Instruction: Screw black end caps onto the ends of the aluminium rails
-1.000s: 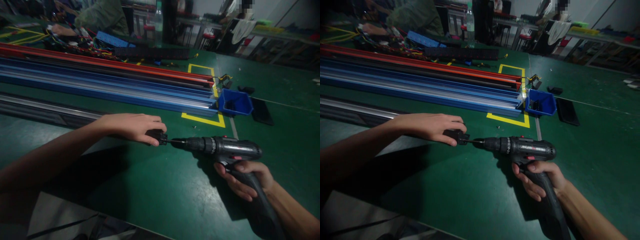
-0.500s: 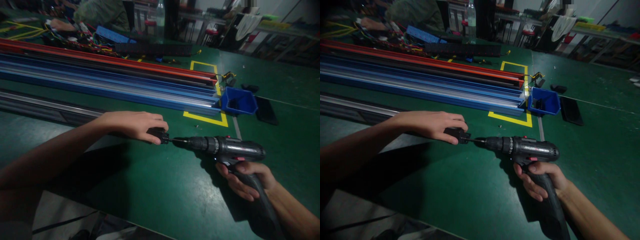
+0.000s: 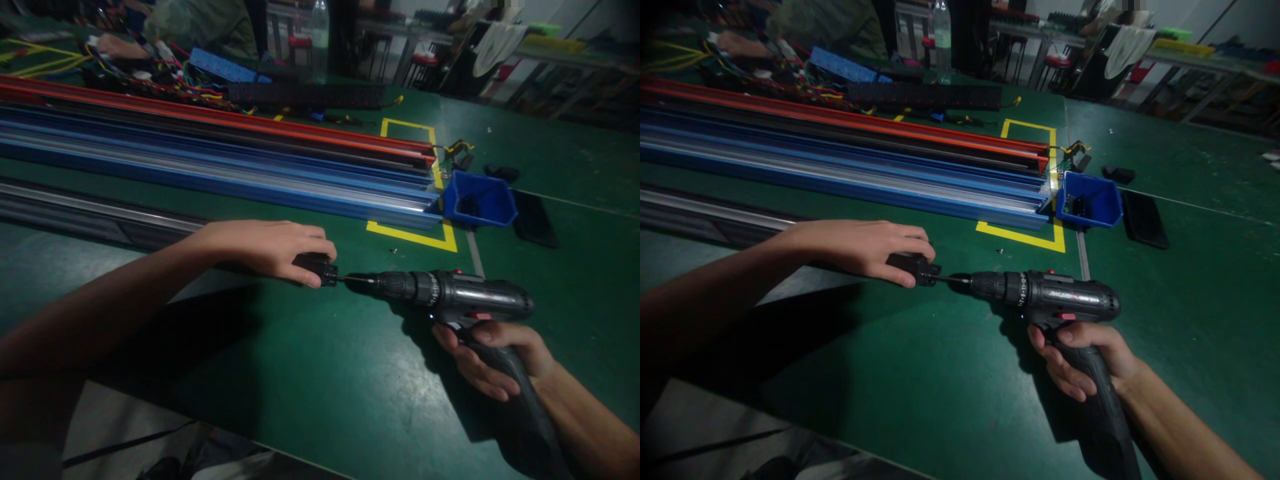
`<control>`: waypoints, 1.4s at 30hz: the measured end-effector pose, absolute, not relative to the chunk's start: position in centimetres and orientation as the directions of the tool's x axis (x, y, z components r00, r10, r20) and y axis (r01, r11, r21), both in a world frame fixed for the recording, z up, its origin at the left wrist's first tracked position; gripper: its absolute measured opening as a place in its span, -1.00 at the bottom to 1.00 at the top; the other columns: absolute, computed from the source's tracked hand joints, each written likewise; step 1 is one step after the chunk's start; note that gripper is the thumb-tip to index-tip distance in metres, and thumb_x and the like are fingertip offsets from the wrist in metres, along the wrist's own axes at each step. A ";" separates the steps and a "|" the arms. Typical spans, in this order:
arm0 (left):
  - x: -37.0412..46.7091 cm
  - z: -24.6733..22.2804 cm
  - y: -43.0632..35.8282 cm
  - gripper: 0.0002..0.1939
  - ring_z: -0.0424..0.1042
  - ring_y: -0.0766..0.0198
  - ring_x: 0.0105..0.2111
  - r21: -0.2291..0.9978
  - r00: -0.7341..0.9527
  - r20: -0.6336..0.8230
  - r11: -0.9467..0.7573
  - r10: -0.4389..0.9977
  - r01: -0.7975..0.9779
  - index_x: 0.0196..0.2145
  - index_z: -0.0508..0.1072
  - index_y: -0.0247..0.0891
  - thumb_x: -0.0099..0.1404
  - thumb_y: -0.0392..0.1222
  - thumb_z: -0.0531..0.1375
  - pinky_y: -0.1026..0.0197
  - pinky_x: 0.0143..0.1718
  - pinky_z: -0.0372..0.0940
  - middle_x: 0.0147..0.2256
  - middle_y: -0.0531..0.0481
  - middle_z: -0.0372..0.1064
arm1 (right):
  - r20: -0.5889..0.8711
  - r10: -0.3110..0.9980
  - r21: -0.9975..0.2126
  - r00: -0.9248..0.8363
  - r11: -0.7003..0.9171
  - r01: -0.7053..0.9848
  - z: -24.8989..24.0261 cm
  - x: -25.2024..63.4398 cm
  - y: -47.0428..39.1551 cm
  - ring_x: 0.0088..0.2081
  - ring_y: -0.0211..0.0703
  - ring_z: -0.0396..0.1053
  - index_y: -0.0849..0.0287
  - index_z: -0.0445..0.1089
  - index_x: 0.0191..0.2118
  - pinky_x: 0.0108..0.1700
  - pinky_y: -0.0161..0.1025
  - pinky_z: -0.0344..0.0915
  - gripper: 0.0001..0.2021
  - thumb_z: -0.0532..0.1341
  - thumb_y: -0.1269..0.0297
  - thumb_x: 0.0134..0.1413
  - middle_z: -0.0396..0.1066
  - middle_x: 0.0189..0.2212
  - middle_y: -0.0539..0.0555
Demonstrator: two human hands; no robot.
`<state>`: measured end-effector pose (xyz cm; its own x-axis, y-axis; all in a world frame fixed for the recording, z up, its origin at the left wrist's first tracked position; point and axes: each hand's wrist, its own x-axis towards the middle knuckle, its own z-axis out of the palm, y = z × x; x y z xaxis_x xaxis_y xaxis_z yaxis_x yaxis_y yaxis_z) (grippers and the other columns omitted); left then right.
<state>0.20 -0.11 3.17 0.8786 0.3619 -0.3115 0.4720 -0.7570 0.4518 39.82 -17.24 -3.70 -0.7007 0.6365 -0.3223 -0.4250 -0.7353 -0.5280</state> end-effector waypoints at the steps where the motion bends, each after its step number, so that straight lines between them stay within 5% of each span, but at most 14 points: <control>1: 0.2 3.2 -0.1 -0.53 0.43 0.13 0.02 0.454 0.880 -0.310 -0.757 0.361 0.470 0.20 0.40 0.03 0.48 0.27 0.15 0.19 0.00 0.20 0.15 -0.03 0.37 | -0.323 0.636 -0.527 -0.701 -0.736 -0.425 -3.7 39.8 -17.2 -0.76 -0.49 0.07 0.37 0.60 -0.09 -0.64 -0.44 0.32 -0.73 0.28 0.26 0.26 0.42 -0.47 0.01; 42: 0.2 3.3 -0.1 -0.52 0.42 0.13 0.02 0.448 0.875 -0.319 -0.755 0.365 0.478 0.21 0.39 0.03 0.48 0.27 0.15 0.19 0.00 0.20 0.15 -0.03 0.37 | -0.332 0.616 -0.505 -0.715 -0.756 -0.417 -3.7 39.9 -17.3 -0.75 -0.47 0.10 0.35 0.58 -0.09 -0.61 -0.42 0.35 -0.74 0.29 0.26 0.25 0.40 -0.50 -0.01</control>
